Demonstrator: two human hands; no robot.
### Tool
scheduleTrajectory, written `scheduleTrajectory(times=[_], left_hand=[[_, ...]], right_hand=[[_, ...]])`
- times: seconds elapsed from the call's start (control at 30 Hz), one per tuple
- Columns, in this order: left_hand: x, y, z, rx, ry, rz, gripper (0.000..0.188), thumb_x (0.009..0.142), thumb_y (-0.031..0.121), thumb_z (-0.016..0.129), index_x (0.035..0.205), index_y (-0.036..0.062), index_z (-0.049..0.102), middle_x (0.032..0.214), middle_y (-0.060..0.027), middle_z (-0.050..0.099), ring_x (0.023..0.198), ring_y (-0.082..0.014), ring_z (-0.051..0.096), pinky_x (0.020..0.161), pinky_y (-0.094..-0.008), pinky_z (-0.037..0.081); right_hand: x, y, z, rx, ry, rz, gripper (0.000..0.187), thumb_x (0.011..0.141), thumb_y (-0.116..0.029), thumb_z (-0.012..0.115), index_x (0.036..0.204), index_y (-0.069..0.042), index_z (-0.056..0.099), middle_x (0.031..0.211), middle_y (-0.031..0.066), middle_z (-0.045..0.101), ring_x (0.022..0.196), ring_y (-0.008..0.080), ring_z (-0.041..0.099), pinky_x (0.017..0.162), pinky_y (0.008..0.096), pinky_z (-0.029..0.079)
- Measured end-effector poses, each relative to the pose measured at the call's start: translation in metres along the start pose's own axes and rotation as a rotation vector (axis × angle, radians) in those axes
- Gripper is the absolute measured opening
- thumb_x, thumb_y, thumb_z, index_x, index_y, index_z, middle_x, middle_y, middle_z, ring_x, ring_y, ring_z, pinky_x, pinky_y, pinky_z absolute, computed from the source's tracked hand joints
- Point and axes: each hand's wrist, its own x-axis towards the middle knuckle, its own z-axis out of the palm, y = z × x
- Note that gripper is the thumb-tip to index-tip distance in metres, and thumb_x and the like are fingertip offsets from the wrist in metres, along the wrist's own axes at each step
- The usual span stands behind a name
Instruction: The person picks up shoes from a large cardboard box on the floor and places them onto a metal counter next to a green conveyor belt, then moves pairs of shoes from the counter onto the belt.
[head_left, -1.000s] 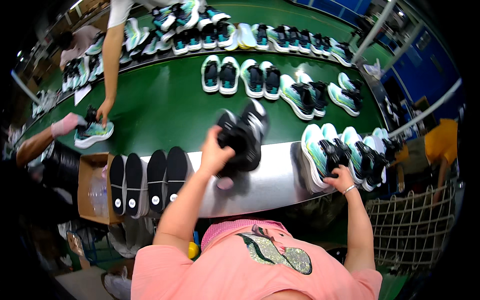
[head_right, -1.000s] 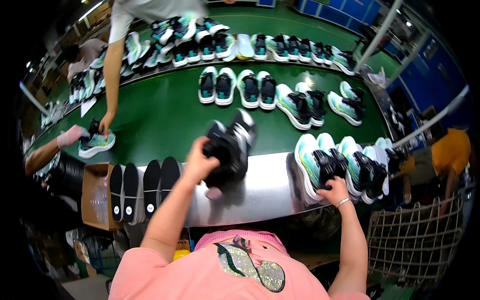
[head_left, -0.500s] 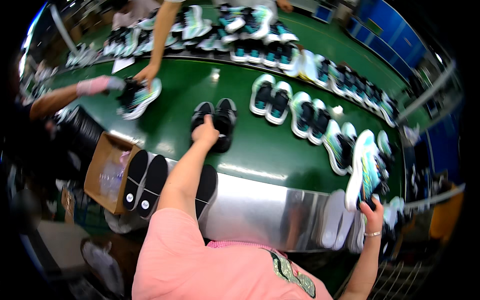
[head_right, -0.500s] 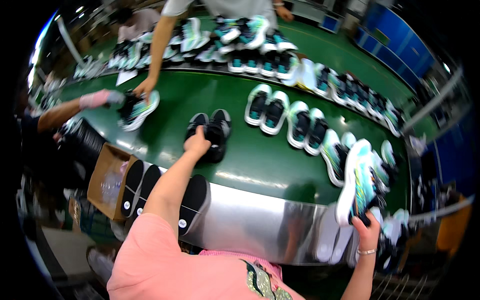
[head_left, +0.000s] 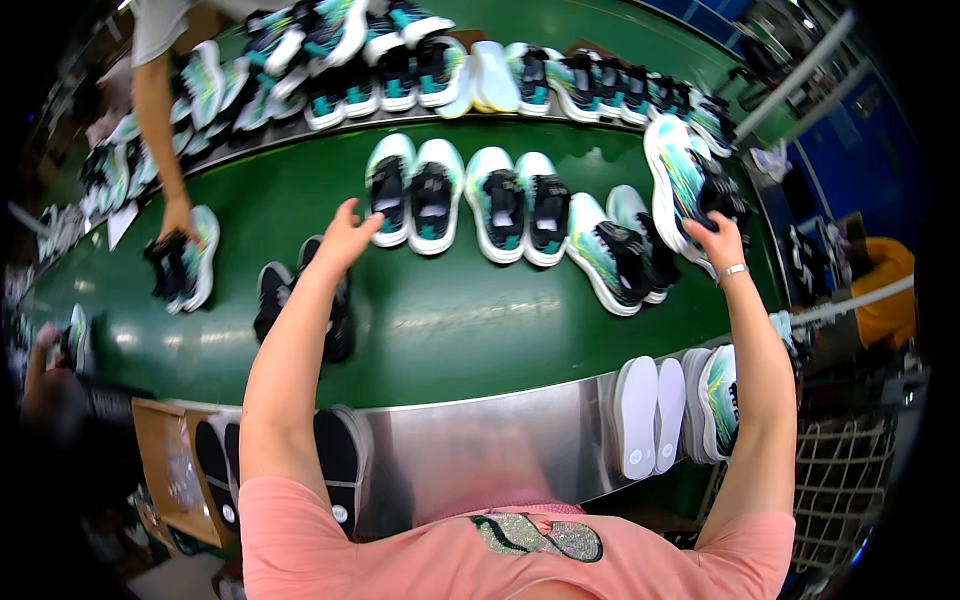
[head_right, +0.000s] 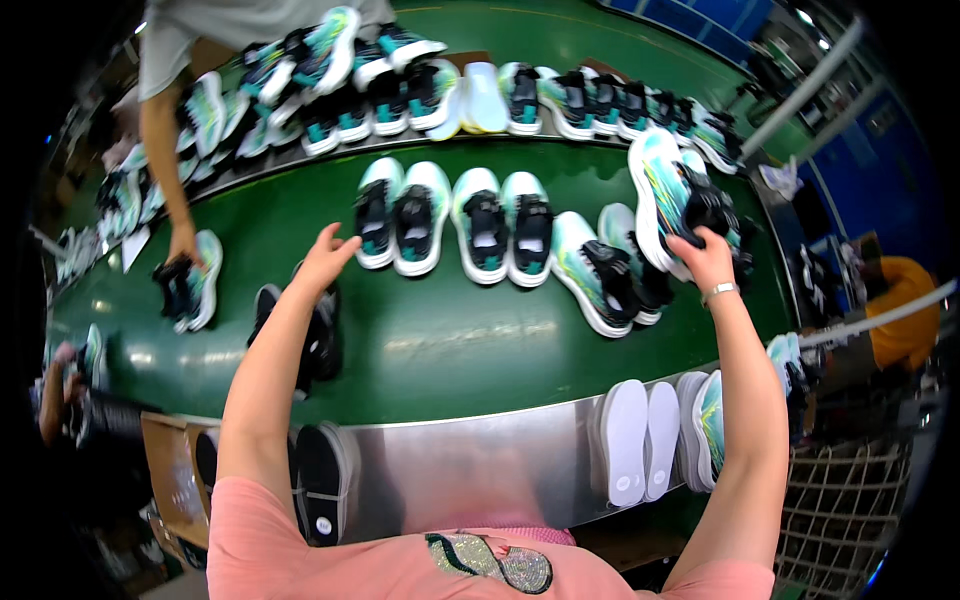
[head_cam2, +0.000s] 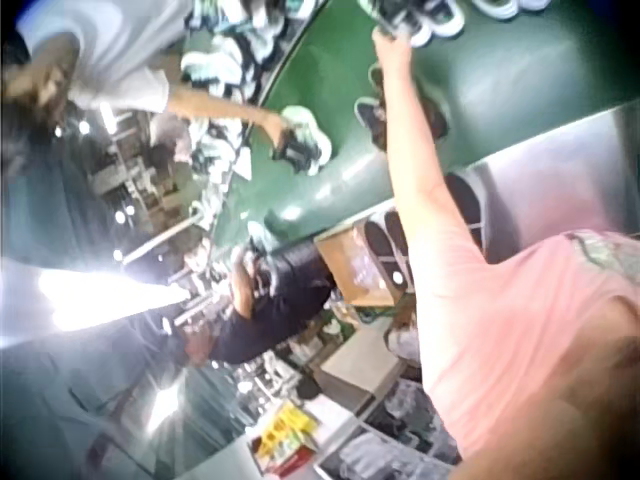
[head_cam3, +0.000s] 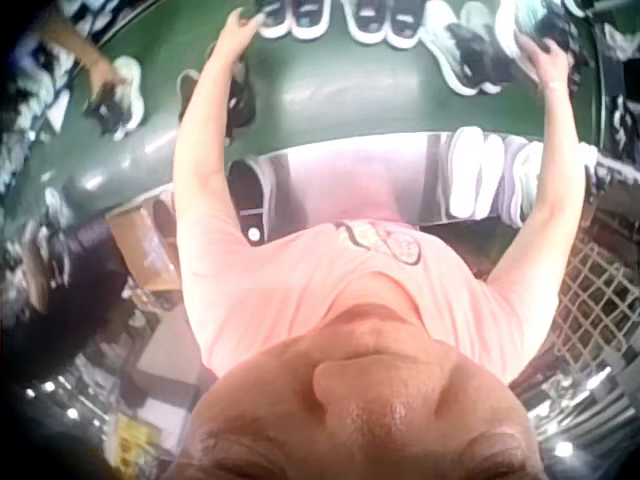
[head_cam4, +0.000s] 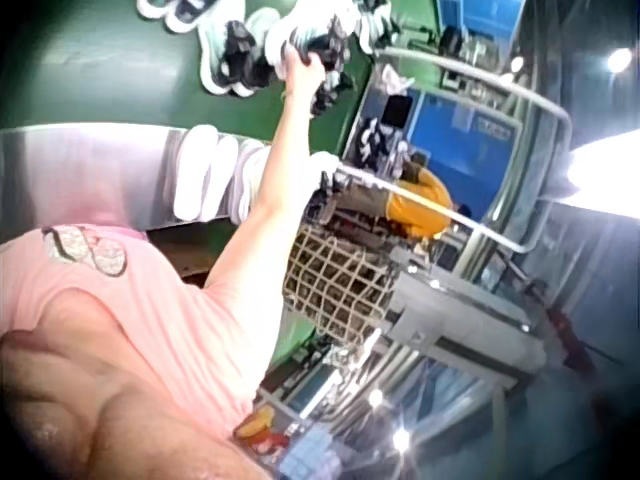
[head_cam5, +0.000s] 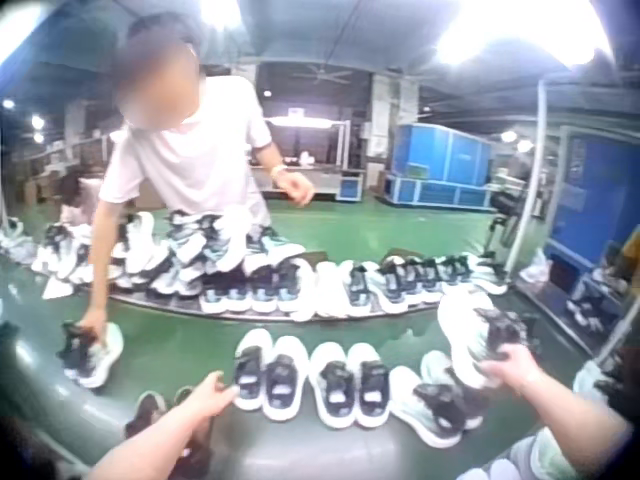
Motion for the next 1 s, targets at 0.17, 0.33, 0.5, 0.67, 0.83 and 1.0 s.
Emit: scheduleTrajectory(times=[0.17, 0.33, 0.5, 0.67, 0.83, 1.0], left_hand=[[0.056, -0.037, 0.04, -0.28, 0.088, -0.077, 0.076, 0.072, 0.034, 0.06, 0.129, 0.0043, 0.02, 0.126, -0.0168, 0.034, 0.115, -0.0262, 0.035, 0.093, -0.0344, 0.028], [0.053, -0.029, 0.051, -0.315, 0.075, -0.119, 0.064, 0.068, 0.018, 0.055, 0.124, 0.0001, 0.03, 0.093, -0.01, 0.051, 0.077, -0.0172, 0.05, 0.065, -0.0264, 0.041], [0.024, -0.008, 0.095, -0.328, 0.039, -0.181, 0.063, 0.069, 0.018, 0.053, 0.125, 0.0015, 0.03, 0.081, -0.0075, 0.05, 0.063, -0.0137, 0.048, 0.053, -0.0251, 0.041], [0.045, -0.015, 0.108, -0.351, -0.015, -0.128, 0.059, 0.077, 0.028, 0.05, 0.127, 0.0062, 0.028, 0.102, -0.0096, 0.05, 0.082, -0.0151, 0.048, 0.067, -0.0257, 0.04], [0.041, -0.04, 0.09, -0.334, -0.105, -0.165, 0.061, 0.08, 0.052, 0.039, 0.128, 0.0158, 0.026, 0.115, -0.0045, 0.043, 0.103, -0.0214, 0.041, 0.078, -0.0397, 0.036], [0.005, -0.048, 0.092, -0.497, -0.033, -0.364, 0.062, 0.08, 0.051, 0.04, 0.126, 0.0115, 0.026, 0.123, -0.0114, 0.034, 0.11, -0.026, 0.037, 0.079, -0.0399, 0.037]], right_hand=[[0.053, 0.0, -0.008, -0.15, 0.136, -0.062, 0.039, 0.06, -0.034, 0.067, 0.071, 0.002, 0.058, 0.069, 0.016, 0.056, 0.064, 0.024, 0.054, 0.059, 0.0334, 0.041], [0.094, 0.046, 0.018, -0.436, 0.2, -0.155, 0.041, 0.056, -0.039, 0.067, 0.074, -0.002, 0.061, 0.088, 0.0191, 0.057, 0.082, 0.0321, 0.053, 0.075, 0.0366, 0.042], [0.107, 0.088, 0.093, -0.318, -0.179, 0.072, 0.057, 0.055, -0.037, 0.071, 0.098, -0.004, 0.052, 0.093, 0.0172, 0.057, 0.082, 0.0297, 0.056, 0.075, 0.0343, 0.043], [0.118, 0.107, 0.113, -0.238, -0.023, 0.263, 0.074, 0.059, -0.034, 0.071, 0.117, -0.008, 0.033, 0.112, 0.0208, 0.047, 0.102, 0.0334, 0.048, 0.087, 0.0365, 0.039], [0.066, 0.035, 0.102, -0.503, 0.042, 0.041, 0.052, 0.066, -0.027, 0.062, 0.113, -0.019, 0.042, 0.114, 0.0155, 0.042, 0.102, 0.0317, 0.043, 0.08, 0.0425, 0.041], [-0.082, -0.028, 0.052, -0.244, -0.153, -0.445, 0.036, 0.064, -0.022, 0.062, 0.097, -0.01, 0.051, 0.111, 0.017, 0.042, 0.103, 0.0338, 0.042, 0.081, 0.0416, 0.04]])
